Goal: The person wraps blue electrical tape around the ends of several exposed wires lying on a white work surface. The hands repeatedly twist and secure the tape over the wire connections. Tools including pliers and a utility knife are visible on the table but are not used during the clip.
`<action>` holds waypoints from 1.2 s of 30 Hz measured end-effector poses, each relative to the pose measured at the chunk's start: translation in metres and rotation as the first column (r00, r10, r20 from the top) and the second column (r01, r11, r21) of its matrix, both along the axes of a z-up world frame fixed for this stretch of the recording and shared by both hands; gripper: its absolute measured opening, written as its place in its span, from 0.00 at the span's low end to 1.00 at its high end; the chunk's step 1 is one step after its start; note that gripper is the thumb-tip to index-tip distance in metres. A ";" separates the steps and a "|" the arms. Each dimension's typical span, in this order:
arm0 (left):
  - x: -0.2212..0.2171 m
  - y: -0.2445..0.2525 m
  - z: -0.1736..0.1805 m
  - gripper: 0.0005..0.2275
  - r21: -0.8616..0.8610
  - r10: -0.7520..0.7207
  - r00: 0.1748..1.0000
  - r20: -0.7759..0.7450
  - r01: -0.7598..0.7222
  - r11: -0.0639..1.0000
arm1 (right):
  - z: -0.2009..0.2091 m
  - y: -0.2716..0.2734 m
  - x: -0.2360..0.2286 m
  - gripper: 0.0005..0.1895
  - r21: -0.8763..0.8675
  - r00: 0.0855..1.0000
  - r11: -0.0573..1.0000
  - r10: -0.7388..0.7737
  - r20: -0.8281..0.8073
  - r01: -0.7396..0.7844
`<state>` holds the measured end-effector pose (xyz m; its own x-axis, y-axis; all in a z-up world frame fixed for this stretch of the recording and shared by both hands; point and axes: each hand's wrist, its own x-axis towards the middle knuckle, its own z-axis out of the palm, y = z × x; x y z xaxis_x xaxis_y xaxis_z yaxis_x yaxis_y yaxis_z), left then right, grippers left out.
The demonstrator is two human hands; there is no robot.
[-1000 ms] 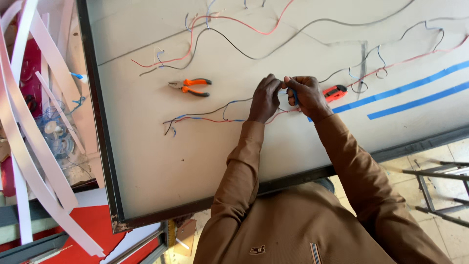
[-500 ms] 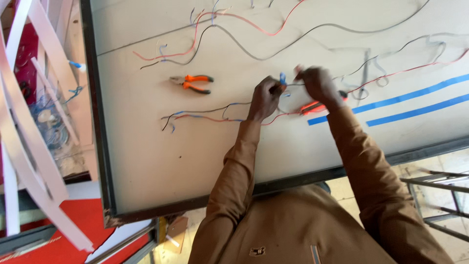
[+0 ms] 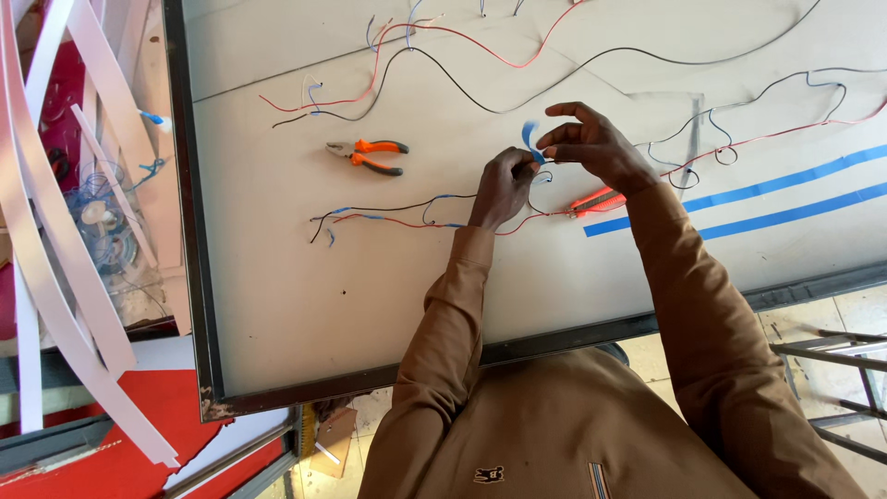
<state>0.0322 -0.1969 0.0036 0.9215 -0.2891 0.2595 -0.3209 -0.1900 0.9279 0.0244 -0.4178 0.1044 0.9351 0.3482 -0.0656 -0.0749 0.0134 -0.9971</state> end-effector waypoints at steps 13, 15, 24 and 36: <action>-0.029 -0.003 0.045 0.15 -0.054 0.065 0.991 -0.114 -0.072 0.996 | -0.011 0.007 0.015 0.32 -0.114 0.997 0.992 0.047 -0.068 -0.055; -0.029 -0.004 0.042 0.15 -0.054 0.040 0.997 -0.062 -0.043 0.998 | -0.013 0.010 0.015 0.35 0.011 0.998 0.999 0.050 -0.023 -0.050; -0.033 -0.007 0.049 0.13 0.144 0.031 0.946 0.323 -0.081 0.986 | -0.031 0.017 0.031 0.26 -0.139 0.995 0.985 -0.100 0.013 0.101; -0.018 -0.017 0.010 0.05 0.201 0.035 0.844 0.535 -0.167 0.965 | -0.100 0.025 0.058 0.18 -0.575 0.950 0.763 -0.173 0.259 0.296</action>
